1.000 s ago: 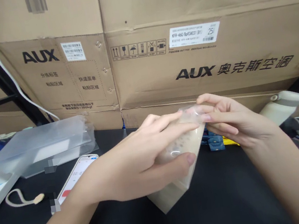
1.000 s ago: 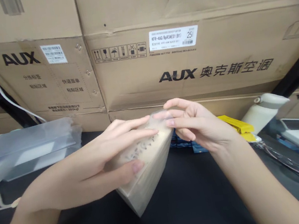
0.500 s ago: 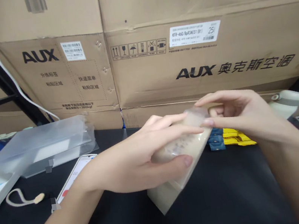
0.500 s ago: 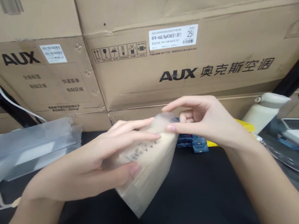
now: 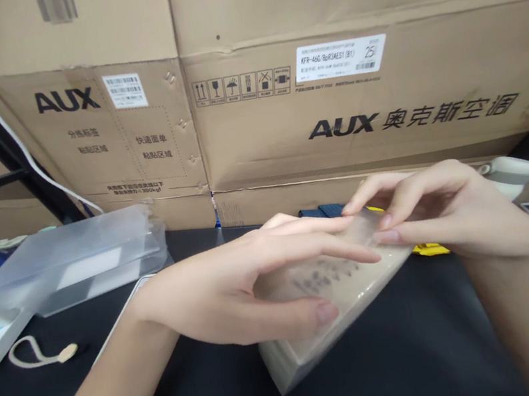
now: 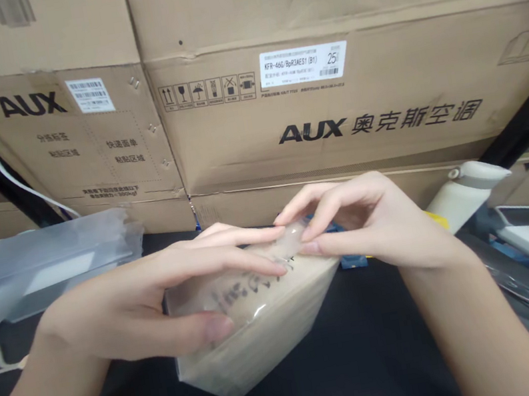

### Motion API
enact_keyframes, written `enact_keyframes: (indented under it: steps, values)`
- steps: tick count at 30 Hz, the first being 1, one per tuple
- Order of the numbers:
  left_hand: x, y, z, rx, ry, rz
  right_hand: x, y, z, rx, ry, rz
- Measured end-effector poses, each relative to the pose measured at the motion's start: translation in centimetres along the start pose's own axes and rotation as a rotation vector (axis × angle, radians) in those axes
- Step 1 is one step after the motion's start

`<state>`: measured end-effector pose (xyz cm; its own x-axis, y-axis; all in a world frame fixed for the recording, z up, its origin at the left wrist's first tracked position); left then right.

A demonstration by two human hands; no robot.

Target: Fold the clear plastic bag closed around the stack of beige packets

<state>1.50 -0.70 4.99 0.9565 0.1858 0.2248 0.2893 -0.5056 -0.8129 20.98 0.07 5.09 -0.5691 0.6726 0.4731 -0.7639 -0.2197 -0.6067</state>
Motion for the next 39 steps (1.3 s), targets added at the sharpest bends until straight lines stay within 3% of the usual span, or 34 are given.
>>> enact_keyframes:
  steps: [9, 18, 39]
  values:
    - [-0.03, 0.08, 0.43, -0.036, -0.01, 0.061, -0.15, 0.12, -0.39, 0.086, 0.066, -0.077]
    - [-0.03, 0.14, 0.27, -0.033, -0.015, 0.07, -0.19, 0.04, 0.18, 0.01, 0.058, -0.039]
    - [0.01, 0.11, 0.27, -0.059, -0.049, 0.07, -0.09, 0.26, -0.44, 0.084, 0.062, -0.044]
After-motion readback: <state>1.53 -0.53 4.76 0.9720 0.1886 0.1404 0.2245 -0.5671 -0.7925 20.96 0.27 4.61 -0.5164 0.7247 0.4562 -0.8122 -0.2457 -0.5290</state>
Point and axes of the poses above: each hand's wrist, its own x-axis towards the middle knuckle, its own y-axis out of the palm, z = x × y, the point moved 5 cm from there along x, towards the middle knuckle, and after that the axes turned 7 degrees about z, right-handed, at the moved point
